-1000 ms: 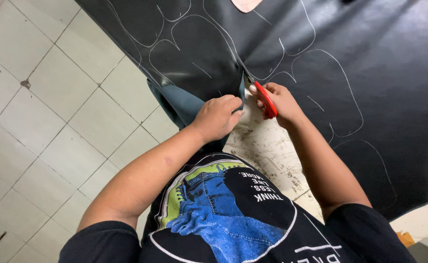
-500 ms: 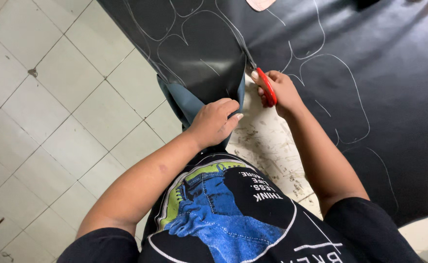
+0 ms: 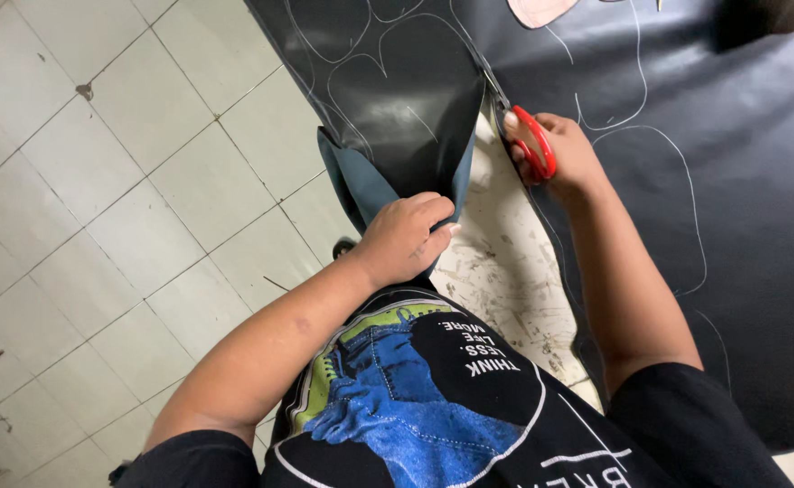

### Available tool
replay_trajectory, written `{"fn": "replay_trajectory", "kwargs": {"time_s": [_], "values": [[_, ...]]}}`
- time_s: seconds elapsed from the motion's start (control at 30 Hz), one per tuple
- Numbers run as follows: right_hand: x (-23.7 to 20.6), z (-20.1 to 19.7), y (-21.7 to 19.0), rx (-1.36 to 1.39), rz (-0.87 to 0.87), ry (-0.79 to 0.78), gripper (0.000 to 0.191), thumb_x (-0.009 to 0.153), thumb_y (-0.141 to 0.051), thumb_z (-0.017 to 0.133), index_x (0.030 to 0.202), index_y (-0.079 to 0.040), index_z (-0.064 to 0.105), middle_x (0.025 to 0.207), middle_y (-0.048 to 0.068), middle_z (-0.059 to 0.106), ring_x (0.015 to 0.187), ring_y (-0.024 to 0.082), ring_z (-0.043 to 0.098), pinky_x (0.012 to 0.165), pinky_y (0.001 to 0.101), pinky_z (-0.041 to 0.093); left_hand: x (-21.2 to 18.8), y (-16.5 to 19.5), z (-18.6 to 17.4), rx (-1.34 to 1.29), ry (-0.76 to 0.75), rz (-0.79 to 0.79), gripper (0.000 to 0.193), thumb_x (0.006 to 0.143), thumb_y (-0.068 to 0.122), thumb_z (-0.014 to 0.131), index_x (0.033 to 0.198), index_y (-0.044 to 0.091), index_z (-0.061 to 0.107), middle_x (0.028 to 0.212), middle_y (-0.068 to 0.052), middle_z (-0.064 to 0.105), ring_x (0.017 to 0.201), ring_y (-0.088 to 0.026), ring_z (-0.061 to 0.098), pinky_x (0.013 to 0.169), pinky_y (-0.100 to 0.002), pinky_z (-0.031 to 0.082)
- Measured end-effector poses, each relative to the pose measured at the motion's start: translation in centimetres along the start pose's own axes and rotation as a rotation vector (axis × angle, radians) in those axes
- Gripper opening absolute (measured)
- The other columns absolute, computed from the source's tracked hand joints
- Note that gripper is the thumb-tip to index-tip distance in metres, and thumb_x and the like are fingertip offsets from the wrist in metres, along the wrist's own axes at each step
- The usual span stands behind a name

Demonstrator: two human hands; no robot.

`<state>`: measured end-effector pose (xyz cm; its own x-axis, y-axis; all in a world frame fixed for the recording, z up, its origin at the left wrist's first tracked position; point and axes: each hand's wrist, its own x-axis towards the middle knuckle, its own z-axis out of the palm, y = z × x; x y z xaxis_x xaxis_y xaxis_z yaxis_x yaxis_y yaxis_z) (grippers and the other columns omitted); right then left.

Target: The person places a shoe insole template on a large sheet of black material and traces its outline with a pencil. They then use scissors to cut out the traced shape from the material and roll up the remaining sheet.

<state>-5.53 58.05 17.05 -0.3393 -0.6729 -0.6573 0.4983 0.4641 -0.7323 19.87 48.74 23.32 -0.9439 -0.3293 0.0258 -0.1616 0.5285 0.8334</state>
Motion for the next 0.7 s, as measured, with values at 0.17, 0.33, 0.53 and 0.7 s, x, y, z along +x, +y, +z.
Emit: {"fn": "replay_trajectory", "kwargs": {"time_s": [0.17, 0.33, 0.53, 0.7], "values": [[0.1, 0.1, -0.3, -0.165, -0.011, 0.087, 0.034, 0.090, -0.039, 0.078, 0.092, -0.007, 0.067, 0.067, 0.000, 0.059, 0.049, 0.008, 0.050, 0.045, 0.0228, 0.039, -0.2, 0.2, -0.6, -0.032, -0.011, -0.044, 0.015, 0.093, 0.017, 0.065, 0.093, 0.003, 0.058, 0.088, -0.015, 0.061, 0.084, -0.040, 0.062, 0.072, -0.050, 0.049], [1.5, 0.0, -2.0, -0.167, -0.005, 0.012, 0.036, 0.091, -0.041, 0.078, 0.091, -0.008, 0.065, 0.067, -0.001, 0.058, 0.050, 0.008, 0.049, 0.044, 0.0224, 0.037, -0.4, 0.4, -1.2, -0.022, 0.006, -0.050, 0.015, 0.094, 0.018, 0.065, 0.093, 0.004, 0.059, 0.088, -0.015, 0.060, 0.083, -0.040, 0.062, 0.072, -0.050, 0.049], [4.0, 1.5, -3.8, -0.064, -0.042, -0.096, 0.036, 0.092, -0.042, 0.076, 0.089, -0.008, 0.064, 0.065, -0.001, 0.058, 0.050, 0.008, 0.050, 0.043, 0.0229, 0.039, -0.4, 1.1, -1.6, 0.005, -0.014, -0.035, 0.015, 0.093, 0.018, 0.065, 0.091, 0.005, 0.059, 0.086, -0.014, 0.059, 0.083, -0.038, 0.061, 0.073, -0.049, 0.048], [4.4, 1.7, -3.4, -0.137, -0.104, -0.049, 0.039, 0.092, -0.043, 0.077, 0.089, -0.007, 0.065, 0.067, -0.001, 0.058, 0.050, 0.008, 0.051, 0.043, 0.0235, 0.039, -1.2, 1.5, -2.5, 0.011, 0.047, -0.027, 0.016, 0.094, 0.019, 0.065, 0.095, 0.004, 0.060, 0.087, -0.013, 0.059, 0.082, -0.038, 0.060, 0.073, -0.049, 0.047]]}}
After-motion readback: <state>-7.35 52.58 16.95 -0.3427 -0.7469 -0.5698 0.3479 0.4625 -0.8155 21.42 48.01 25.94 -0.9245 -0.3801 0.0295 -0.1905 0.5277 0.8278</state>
